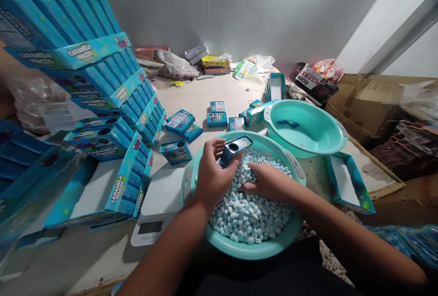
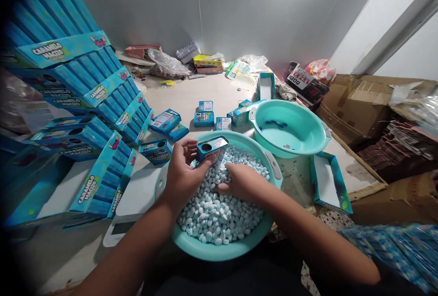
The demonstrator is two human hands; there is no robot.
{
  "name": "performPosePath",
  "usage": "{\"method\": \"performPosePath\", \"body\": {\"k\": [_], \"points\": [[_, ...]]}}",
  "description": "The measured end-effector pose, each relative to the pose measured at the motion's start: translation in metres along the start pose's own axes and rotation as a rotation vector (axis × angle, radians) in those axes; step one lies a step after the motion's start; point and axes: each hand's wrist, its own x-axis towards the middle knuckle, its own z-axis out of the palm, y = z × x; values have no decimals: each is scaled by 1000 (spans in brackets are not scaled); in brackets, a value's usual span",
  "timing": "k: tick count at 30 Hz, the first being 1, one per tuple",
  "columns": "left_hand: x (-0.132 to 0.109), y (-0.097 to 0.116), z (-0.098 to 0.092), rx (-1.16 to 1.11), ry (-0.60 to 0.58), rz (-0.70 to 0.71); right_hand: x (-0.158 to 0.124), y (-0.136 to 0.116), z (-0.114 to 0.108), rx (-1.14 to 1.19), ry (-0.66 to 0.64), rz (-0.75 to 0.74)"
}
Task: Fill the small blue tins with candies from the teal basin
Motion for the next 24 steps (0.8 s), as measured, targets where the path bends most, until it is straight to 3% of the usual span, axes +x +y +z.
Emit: {"method": "performPosePath", "body": {"k": [6, 11, 15, 19, 24], "points": [[-1, -1, 0, -5, 11, -19, 3, 3, -2, 99, 130, 31], [-1, 1, -1, -30, -10, -60, -7, 2, -26, 287, 308, -59], [-1, 1, -2, -24, -28, -83, -2, -8, -50, 702, 468, -132], [-1, 3, -3, -28, -39, -92, 26, -30, -61, 1183, 596, -255], [-1, 7, -3, -2, -31, -128, 59, -60, -63, 1578, 535, -183]]}}
